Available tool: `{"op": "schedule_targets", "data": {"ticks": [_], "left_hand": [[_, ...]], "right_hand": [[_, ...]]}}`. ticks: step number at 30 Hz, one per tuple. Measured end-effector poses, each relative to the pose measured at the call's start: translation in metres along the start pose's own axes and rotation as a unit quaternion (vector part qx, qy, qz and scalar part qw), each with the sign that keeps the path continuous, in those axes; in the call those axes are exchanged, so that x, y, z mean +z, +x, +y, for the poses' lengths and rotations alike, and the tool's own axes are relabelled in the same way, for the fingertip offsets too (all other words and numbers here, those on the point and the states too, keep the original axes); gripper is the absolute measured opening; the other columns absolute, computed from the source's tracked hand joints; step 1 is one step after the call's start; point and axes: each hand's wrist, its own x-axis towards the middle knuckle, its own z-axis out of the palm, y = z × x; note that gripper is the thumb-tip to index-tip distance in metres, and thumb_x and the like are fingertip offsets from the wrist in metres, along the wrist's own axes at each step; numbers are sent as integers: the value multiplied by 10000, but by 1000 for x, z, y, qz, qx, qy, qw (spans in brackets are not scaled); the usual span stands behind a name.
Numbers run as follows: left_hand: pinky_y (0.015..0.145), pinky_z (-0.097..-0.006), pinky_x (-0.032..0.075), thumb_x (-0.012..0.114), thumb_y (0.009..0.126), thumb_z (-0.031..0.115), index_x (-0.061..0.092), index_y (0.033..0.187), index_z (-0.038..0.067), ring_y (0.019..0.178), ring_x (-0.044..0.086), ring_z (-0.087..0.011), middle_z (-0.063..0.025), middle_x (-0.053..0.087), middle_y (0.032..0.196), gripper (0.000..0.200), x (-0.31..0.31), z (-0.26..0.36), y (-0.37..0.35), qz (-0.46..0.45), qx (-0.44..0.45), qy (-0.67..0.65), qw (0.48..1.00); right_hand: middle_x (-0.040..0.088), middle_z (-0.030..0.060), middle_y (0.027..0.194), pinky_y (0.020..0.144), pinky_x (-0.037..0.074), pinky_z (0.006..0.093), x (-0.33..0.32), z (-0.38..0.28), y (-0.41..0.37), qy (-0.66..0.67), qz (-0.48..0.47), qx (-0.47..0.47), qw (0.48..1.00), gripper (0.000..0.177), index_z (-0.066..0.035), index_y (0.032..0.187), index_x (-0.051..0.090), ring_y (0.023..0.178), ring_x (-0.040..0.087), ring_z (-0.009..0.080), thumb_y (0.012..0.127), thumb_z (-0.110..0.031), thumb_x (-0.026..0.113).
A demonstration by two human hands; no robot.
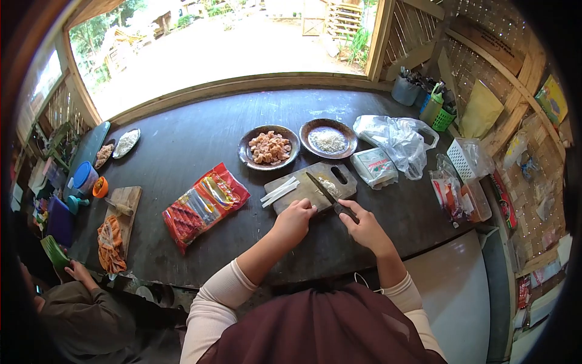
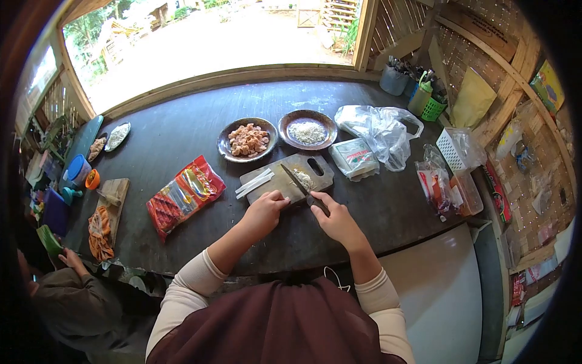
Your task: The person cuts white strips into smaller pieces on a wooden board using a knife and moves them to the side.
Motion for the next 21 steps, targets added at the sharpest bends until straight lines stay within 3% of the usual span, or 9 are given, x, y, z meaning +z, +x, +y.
{"op": "schedule_targets", "data": {"ticks": [2,6,14,21], "left_hand": [[861,-380,509,575,732,-31,682,1115,72,970,604,-307,-106,616,1022,411,0,0,1,-1,-4,-6,1000],[860,-384,511,584,725,-32,683,1094,69,969,604,-311,-107,614,1032,395,1,2,1,-4,-12,-4,1000],[836,-355,535,610,720,7,674,1062,55,995,589,-265,-66,599,1059,352,-7,9,0,-6,-6,50,999],[825,-356,538,604,724,2,683,1045,62,1000,592,-256,-59,599,1055,336,-1,3,0,4,-1,37,999]], "right_hand": [[690,232,984,806,522,379,3,0,-13,31,-16,44,998,384,-132,1305,563,930,696,335,932,-217,600],[690,237,970,791,523,378,13,6,-33,45,-6,39,998,393,-136,1313,561,925,700,328,931,-219,602],[661,288,902,751,523,429,20,3,-51,3,22,-13,1000,400,-134,1303,564,878,655,445,918,-232,603],[659,287,872,730,521,437,19,-5,-58,26,27,-4,999,404,-132,1306,563,862,659,440,916,-229,602]]}}
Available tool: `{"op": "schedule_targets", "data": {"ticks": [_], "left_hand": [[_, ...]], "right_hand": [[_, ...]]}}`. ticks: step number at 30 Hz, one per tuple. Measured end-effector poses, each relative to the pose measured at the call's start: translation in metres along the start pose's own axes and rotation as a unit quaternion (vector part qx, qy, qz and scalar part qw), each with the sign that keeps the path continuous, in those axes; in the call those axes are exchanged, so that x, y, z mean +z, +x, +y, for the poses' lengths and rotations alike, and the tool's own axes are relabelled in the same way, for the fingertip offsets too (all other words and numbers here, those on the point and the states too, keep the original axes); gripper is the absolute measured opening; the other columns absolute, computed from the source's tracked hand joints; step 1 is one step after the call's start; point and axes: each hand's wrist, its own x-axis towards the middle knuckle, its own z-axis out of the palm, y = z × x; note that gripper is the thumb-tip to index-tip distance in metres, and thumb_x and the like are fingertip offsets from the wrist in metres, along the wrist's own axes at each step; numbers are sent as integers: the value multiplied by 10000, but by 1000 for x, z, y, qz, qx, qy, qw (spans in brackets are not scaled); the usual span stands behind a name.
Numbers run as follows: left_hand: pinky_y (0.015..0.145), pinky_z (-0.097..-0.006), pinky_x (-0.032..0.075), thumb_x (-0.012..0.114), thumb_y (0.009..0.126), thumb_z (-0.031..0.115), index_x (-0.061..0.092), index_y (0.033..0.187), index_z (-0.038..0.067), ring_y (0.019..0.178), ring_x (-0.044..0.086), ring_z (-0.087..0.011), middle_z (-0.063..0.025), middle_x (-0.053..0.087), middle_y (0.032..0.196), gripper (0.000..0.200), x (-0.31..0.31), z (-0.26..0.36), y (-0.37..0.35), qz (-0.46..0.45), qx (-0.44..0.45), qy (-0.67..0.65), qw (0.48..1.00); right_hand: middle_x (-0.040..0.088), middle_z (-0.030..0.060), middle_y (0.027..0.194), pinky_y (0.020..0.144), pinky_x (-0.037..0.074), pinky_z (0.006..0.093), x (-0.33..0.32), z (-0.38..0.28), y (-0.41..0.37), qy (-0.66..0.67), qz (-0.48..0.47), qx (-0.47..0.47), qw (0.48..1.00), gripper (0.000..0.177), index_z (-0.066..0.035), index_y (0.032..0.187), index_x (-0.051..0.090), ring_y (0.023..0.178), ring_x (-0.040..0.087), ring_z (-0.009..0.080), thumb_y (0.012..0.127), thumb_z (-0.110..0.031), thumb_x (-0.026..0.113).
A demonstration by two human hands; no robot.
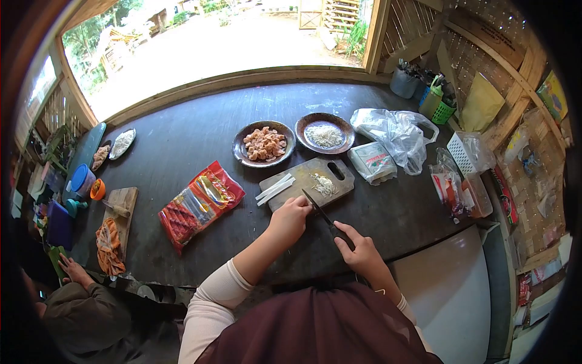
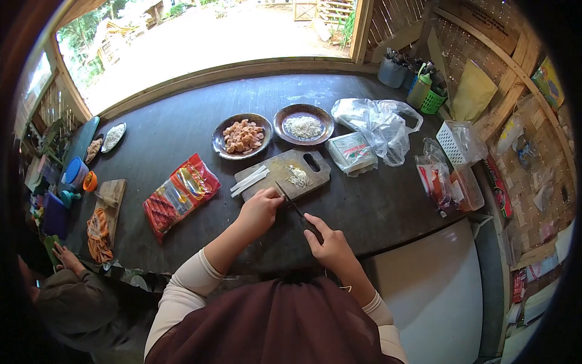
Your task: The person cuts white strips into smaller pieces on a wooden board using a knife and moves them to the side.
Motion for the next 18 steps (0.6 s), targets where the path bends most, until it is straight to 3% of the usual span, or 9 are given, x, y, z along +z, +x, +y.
{"op": "schedule_targets", "data": {"ticks": [18], "left_hand": [[827,-346,534,614,701,6,688,1036,64,994,605,-254,-58,611,1059,348,-6,3,1,-17,-3,6,1000]], "right_hand": [[656,299,991,822,521,444,3,7,14,-26,-18,-10,999,418,-96,1311,554,965,636,454,906,-188,601]]}}
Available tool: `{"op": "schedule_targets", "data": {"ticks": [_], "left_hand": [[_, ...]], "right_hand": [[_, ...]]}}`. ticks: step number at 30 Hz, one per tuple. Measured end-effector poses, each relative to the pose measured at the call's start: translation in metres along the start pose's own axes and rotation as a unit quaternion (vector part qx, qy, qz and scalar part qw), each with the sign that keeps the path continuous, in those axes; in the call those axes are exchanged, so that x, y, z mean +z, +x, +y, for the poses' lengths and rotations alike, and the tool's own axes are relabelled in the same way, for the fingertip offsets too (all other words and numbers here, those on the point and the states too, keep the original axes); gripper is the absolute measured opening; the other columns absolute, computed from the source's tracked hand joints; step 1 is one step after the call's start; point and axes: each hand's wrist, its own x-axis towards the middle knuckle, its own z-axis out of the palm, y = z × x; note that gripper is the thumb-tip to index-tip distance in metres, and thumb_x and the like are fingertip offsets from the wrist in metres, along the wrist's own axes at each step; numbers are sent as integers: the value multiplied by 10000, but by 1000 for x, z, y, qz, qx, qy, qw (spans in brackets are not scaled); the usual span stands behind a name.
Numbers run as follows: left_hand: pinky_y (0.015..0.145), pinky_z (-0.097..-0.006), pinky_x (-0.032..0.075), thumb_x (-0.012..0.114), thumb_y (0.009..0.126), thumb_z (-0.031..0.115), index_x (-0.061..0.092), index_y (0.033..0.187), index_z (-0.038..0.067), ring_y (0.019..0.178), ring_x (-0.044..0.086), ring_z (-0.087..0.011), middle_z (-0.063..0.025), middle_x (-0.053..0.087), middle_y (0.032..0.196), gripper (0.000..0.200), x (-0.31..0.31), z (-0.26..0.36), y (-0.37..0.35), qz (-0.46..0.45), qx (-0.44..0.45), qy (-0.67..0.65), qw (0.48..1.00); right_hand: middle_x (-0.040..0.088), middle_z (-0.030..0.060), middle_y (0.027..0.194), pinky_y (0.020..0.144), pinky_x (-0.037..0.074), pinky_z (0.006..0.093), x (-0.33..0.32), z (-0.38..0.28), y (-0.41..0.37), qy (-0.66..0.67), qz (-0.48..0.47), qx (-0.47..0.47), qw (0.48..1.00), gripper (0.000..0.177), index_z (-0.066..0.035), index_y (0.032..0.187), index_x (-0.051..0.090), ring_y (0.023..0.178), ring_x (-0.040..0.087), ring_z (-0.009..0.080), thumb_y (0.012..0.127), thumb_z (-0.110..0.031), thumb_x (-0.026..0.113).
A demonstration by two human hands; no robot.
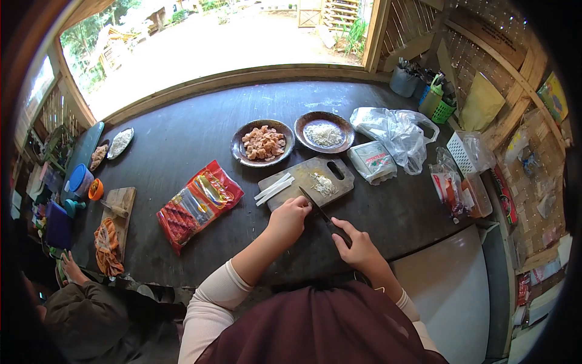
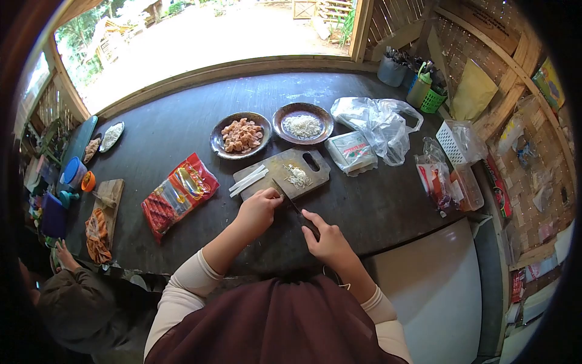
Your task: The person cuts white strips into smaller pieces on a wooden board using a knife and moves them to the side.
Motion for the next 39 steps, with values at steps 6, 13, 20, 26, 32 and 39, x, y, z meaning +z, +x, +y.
{"op": "schedule_targets", "data": {"ticks": [6,13,20,26,32,39], "left_hand": [[855,-355,518,604,724,0,694,1043,91,1002,620,-276,-62,629,1043,344,4,-3,0,7,-3,-10,1000],[834,-364,529,587,739,0,700,1020,62,988,625,-282,-73,635,1060,309,3,-9,1,28,13,-55,998],[831,-368,529,585,770,-2,718,1019,72,961,642,-287,-76,647,1067,292,3,-11,2,31,12,-80,996],[835,-366,527,577,776,16,718,971,63,988,632,-276,-68,644,1073,245,5,-11,1,29,10,-68,997],[834,-368,528,585,767,21,719,970,63,992,628,-273,-66,644,1059,246,5,-10,1,30,7,-65,997],[832,-361,531,593,759,23,719,973,63,990,627,-268,-58,644,1052,251,2,-9,0,31,5,-63,998]], "right_hand": [[656,300,985,819,520,446,1,2,-15,9,34,-21,999,423,-96,1313,547,969,636,450,908,-205,599],[658,295,962,798,521,457,10,3,6,5,40,-6,999,422,-139,1326,546,955,635,454,916,-223,605],[660,291,933,773,528,439,6,-5,-1,21,22,21,999,404,-147,1305,571,928,645,439,911,-217,617],[662,285,936,777,527,433,7,-4,-3,11,27,11,1000,410,-146,1304,572,921,646,440,903,-215,621],[665,278,946,786,525,460,6,-3,1,-3,22,21,1000,412,-179,1305,574,930,635,452,899,-235,618],[665,273,970,802,522,480,14,-7,13,-49,8,36,998,427,-194,1318,558,935,628,460,898,-248,612]]}}
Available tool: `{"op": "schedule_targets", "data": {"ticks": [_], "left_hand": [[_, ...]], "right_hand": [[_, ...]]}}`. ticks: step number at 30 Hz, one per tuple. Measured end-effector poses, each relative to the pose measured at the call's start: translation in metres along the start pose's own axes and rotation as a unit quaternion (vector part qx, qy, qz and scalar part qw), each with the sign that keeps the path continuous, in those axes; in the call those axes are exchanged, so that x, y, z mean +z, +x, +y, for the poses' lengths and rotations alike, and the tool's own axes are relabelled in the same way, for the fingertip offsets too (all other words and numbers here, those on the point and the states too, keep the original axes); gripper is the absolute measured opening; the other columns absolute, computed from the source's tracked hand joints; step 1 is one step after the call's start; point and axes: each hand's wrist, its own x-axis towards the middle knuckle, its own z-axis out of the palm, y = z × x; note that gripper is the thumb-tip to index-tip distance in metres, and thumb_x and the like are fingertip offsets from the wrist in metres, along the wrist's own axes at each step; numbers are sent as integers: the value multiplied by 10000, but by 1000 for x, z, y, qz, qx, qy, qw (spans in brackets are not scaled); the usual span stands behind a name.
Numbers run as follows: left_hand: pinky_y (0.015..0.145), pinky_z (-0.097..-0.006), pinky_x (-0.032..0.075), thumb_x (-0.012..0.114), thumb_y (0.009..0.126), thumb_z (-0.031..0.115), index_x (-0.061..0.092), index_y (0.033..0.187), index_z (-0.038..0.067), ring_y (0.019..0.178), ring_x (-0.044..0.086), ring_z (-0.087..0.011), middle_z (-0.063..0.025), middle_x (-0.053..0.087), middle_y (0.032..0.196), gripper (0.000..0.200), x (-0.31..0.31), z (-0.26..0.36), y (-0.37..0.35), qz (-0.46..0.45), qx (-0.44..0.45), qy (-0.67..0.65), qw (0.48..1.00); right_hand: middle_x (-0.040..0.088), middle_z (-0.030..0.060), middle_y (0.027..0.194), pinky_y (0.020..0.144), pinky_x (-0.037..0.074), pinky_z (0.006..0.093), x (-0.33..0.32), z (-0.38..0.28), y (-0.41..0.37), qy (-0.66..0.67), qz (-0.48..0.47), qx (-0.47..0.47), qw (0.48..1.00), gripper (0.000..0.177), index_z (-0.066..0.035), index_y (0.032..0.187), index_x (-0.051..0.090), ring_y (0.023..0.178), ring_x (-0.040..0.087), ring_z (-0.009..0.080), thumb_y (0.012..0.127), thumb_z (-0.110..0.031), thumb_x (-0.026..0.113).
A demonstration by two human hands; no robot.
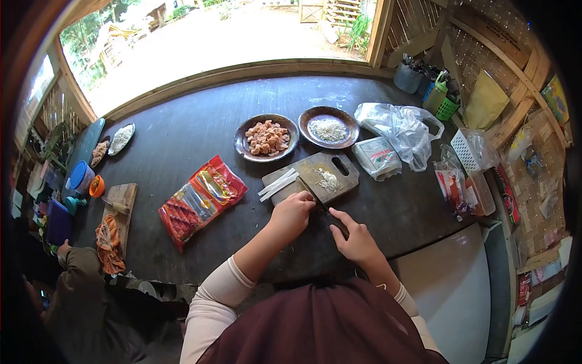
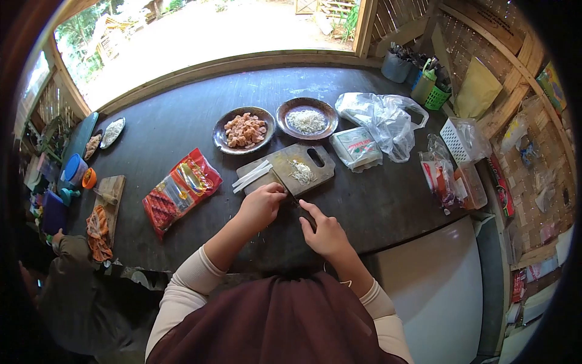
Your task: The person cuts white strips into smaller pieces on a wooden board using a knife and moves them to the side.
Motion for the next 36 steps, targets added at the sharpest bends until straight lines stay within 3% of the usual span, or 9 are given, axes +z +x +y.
{"op": "schedule_targets", "data": {"ticks": [5,15,17,21,23,29,36], "left_hand": [[831,-351,533,598,757,25,718,975,57,992,628,-257,-56,645,1054,251,3,-1,0,-9,-3,9,1000],[835,-363,527,583,774,10,716,1017,77,972,641,-279,-66,648,1074,286,0,1,1,-9,-9,14,1000],[835,-365,528,584,774,12,718,1018,81,972,641,-281,-66,650,1074,287,0,2,1,-13,-13,10,1000],[832,-369,529,582,775,9,719,1018,81,969,642,-284,-67,651,1067,288,1,-1,1,-7,0,8,1000],[832,-373,529,583,772,4,719,1017,80,969,641,-288,-69,649,1069,290,2,-1,1,-10,-4,-3,1000],[835,-374,530,585,767,2,718,1005,78,971,641,-289,-76,645,1079,283,2,-1,1,-12,-3,0,1000],[835,-371,532,586,763,0,716,1002,73,973,642,-285,-73,645,1083,281,1,0,1,-18,-10,11,1000]], "right_hand": [[661,285,965,804,518,493,-5,11,-17,52,5,-23,998,430,-183,1327,546,934,624,468,904,-239,602],[653,300,941,790,515,487,-3,8,3,33,3,-42,999,434,-168,1340,543,917,627,471,916,-246,597],[669,264,1059,862,513,384,-7,2,1,44,13,-7,999,429,-97,1342,545,1029,663,376,927,-181,611],[669,262,1063,855,515,381,-5,7,-3,42,14,-26,999,423,-96,1338,548,1031,664,370,929,-182,612],[647,300,870,727,516,468,1,13,-3,44,29,-62,997,434,-156,1336,551,869,638,461,917,-259,608],[644,290,797,708,512,484,0,8,-7,29,21,-39,999,430,-189,1331,559,806,643,462,912,-275,609],[653,290,835,735,513,503,2,11,-1,12,15,-36,999,435,-204,1339,551,827,639,469,913,-276,604]]}}
